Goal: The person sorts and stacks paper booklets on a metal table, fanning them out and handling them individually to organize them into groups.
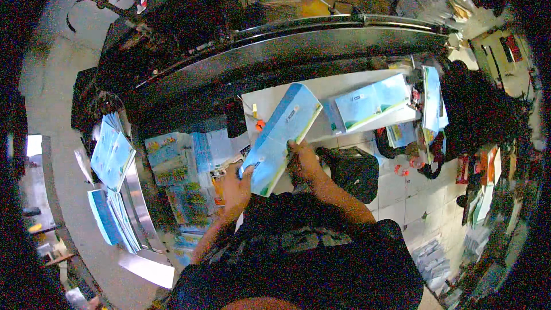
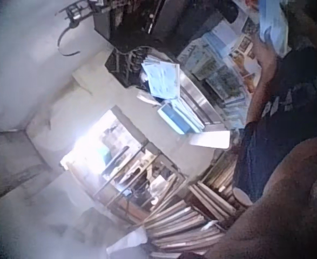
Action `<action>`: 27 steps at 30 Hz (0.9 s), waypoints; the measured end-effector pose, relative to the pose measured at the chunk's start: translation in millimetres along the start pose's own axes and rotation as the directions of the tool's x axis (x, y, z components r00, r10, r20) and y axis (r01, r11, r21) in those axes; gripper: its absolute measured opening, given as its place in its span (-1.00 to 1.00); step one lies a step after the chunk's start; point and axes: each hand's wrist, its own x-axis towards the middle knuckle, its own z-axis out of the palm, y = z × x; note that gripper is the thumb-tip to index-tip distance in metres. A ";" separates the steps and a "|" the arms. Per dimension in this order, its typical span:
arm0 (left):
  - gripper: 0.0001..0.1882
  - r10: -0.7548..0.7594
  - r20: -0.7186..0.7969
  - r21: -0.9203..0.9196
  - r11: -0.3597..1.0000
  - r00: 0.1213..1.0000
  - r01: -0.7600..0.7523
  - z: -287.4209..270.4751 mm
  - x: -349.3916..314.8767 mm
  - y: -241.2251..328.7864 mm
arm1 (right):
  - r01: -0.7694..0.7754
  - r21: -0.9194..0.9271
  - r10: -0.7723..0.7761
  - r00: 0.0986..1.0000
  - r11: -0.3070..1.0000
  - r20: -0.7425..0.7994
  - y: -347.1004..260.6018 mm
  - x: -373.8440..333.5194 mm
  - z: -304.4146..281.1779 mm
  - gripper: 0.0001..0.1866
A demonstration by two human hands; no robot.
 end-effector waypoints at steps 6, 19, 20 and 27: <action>-0.59 -0.197 0.069 -0.427 0.880 0.978 0.207 86.8 21.2 -56.4 | 0.115 -0.086 -0.110 0.992 0.990 0.066 -39.2 47.1 -8.6 -0.59; -0.60 -0.329 0.192 -0.393 0.837 0.925 0.380 33.3 -8.0 -138.8 | -0.015 -0.648 -0.149 0.969 0.761 -0.197 -69.8 158.0 -90.2 -0.50; -0.61 -0.417 0.229 -0.464 0.748 0.880 0.475 22.8 -13.8 -127.0 | -0.046 -0.680 -0.149 0.963 0.732 -0.225 -71.3 160.0 -89.6 -0.46; -0.62 -0.642 0.134 -0.567 0.575 0.755 0.590 3.2 -52.5 -157.5 | -0.072 -0.997 -0.663 0.748 -0.031 -0.033 -56.4 169.0 -77.2 -0.51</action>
